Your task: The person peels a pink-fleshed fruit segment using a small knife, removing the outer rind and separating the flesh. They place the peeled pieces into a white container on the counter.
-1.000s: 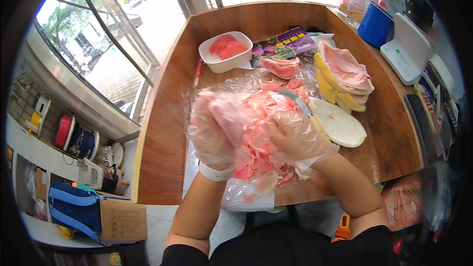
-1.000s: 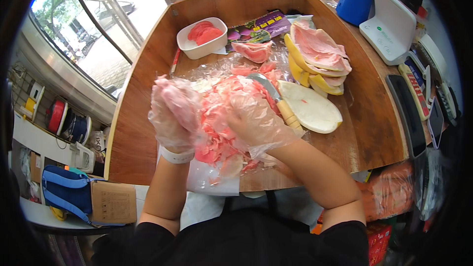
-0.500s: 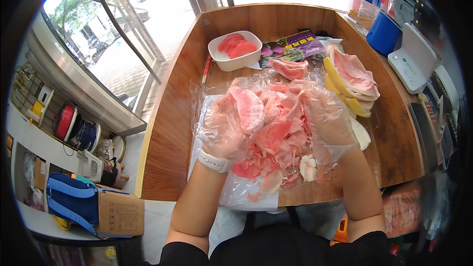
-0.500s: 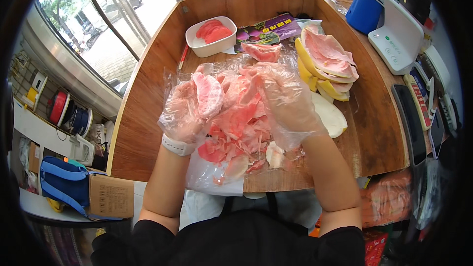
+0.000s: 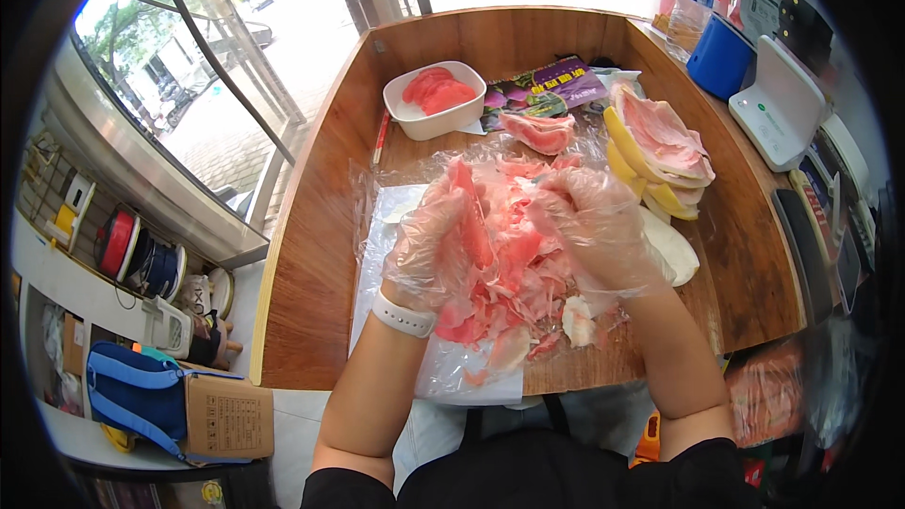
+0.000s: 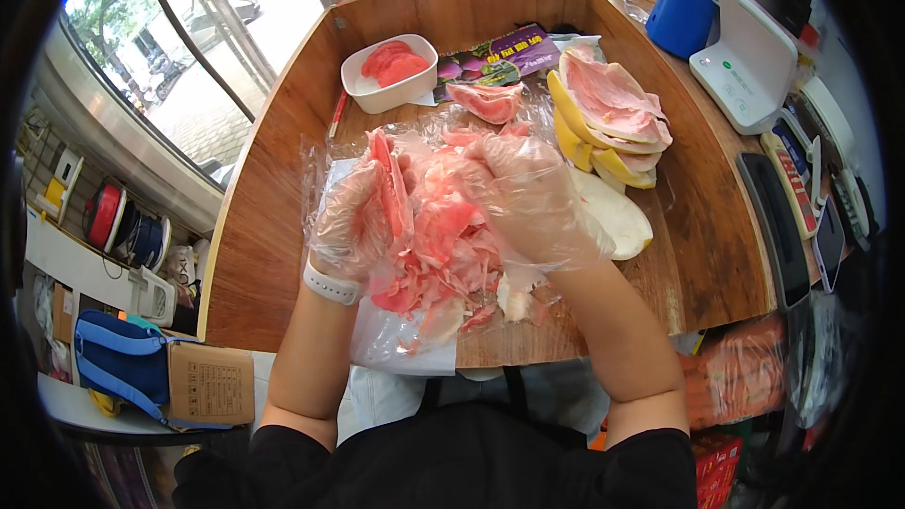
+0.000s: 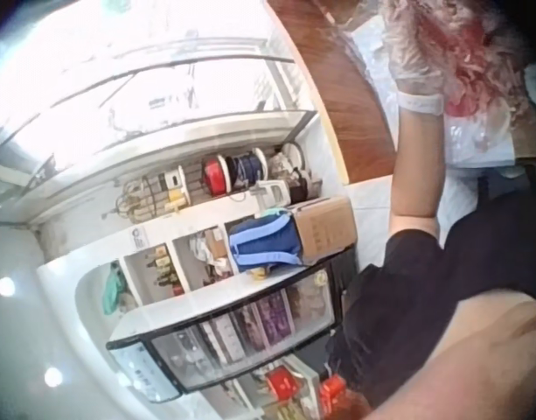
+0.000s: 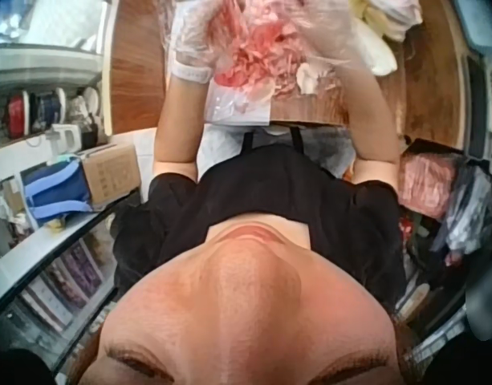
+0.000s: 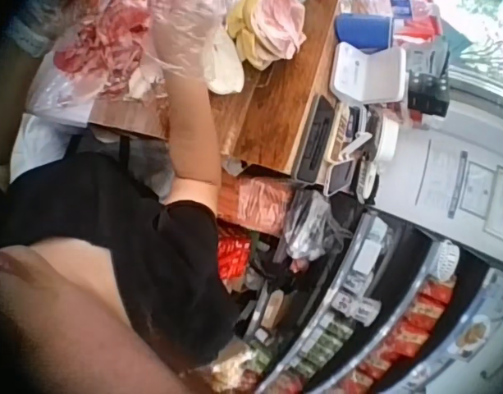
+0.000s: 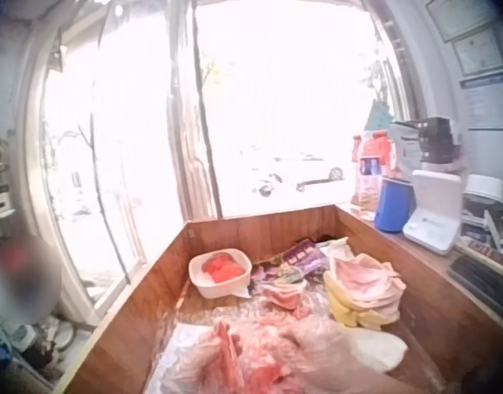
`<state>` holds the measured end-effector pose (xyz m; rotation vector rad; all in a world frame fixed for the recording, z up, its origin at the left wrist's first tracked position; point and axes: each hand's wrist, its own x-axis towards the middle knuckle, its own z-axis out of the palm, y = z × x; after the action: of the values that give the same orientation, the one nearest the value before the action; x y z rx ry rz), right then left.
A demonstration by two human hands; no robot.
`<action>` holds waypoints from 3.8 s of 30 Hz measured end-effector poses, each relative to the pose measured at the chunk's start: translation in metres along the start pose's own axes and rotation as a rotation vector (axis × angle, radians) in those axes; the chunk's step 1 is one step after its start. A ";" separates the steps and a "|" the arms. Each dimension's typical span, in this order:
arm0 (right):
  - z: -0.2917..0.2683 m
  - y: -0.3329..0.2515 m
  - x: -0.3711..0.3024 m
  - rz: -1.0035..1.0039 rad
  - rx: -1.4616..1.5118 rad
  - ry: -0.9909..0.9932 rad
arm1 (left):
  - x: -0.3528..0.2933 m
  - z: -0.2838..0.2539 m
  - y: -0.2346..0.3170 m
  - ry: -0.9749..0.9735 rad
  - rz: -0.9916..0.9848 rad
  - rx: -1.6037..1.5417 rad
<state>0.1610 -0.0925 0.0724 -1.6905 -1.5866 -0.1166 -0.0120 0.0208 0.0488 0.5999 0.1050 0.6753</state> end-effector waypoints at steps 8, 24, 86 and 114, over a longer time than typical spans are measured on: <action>0.002 0.000 0.000 0.297 0.732 -0.029 | -0.001 0.014 -0.007 0.057 0.041 0.105; 0.002 -0.029 0.000 0.278 0.614 -0.202 | -0.002 0.022 -0.023 0.151 0.200 0.295; 0.023 -0.031 -0.012 0.889 1.138 -0.172 | -0.012 0.024 -0.035 0.353 0.782 0.831; 0.030 -0.026 -0.022 -0.146 0.293 0.027 | -0.006 0.025 -0.027 0.302 0.238 0.207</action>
<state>0.1205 -0.0949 0.0524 -1.3439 -1.6187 0.0195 0.0050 -0.0119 0.0539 0.7128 0.3929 0.9922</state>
